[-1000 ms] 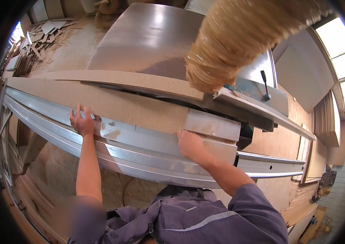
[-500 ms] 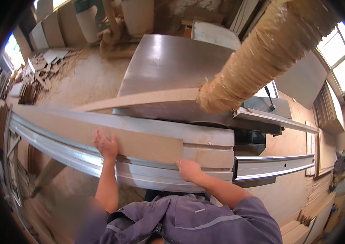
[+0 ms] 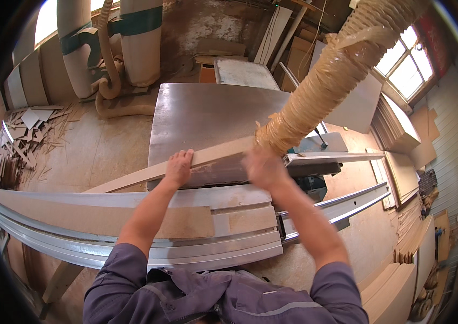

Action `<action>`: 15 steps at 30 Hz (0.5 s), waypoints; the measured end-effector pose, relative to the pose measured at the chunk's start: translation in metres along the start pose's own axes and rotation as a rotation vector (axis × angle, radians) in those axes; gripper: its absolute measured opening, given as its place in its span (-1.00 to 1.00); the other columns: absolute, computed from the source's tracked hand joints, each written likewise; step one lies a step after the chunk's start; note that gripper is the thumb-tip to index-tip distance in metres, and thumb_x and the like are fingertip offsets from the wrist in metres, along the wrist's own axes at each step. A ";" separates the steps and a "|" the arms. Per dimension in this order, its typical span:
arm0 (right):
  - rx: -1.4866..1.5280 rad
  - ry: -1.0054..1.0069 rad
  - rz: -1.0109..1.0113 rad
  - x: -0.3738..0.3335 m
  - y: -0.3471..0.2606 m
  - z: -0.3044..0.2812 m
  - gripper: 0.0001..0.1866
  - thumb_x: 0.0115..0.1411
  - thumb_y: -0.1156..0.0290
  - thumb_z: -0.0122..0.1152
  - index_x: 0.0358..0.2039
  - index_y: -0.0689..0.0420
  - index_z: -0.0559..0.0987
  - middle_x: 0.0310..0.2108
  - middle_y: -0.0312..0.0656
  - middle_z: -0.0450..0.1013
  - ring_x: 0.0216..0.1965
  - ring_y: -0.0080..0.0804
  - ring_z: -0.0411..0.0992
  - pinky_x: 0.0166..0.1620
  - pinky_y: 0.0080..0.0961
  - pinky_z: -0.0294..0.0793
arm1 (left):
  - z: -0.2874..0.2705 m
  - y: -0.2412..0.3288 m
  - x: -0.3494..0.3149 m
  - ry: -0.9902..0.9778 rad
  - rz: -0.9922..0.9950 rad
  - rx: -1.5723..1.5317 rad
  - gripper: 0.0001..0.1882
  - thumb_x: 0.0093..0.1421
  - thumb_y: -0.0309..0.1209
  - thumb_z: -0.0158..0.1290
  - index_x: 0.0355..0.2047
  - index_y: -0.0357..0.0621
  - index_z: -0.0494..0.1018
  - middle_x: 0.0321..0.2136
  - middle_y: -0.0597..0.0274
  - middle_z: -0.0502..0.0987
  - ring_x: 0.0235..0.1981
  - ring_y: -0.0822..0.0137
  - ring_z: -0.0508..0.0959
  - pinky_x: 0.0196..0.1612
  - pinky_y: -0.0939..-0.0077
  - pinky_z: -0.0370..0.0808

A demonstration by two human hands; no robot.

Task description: The person repeatedly picks up long wooden planks from a pile, carries them to a table saw, and pushes them through the blade to cut them. After each cut, the person returns to the pile to retrieve another plank. The process is repeated multiple times throughout the clip.

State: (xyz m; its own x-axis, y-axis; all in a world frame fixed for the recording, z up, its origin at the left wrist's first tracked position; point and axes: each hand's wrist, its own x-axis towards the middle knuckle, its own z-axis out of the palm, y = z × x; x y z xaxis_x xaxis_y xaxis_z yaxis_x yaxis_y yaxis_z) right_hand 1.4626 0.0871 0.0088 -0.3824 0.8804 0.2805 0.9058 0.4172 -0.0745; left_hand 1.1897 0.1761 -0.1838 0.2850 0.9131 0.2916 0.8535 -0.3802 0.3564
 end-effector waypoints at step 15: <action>-0.098 0.079 -0.595 0.071 -0.055 -0.016 -0.63 0.16 0.47 0.07 -0.01 0.28 0.53 -0.36 -0.12 0.48 -0.34 -0.20 0.51 -0.25 -0.37 0.55 | -0.131 -0.115 -0.074 -0.111 -0.072 -0.087 -0.48 0.06 -0.58 0.10 0.09 -0.07 0.41 -0.09 0.02 0.52 0.00 -0.07 0.49 0.05 0.14 0.46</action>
State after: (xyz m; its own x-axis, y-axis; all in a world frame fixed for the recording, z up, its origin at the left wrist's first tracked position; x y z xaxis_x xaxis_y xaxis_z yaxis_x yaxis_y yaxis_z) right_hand 1.3885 0.1235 0.0484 -0.8168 0.4817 0.3174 0.5549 0.8065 0.2042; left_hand 1.0131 0.1326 -0.1303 0.2752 0.9472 0.1648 0.8338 -0.3205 0.4495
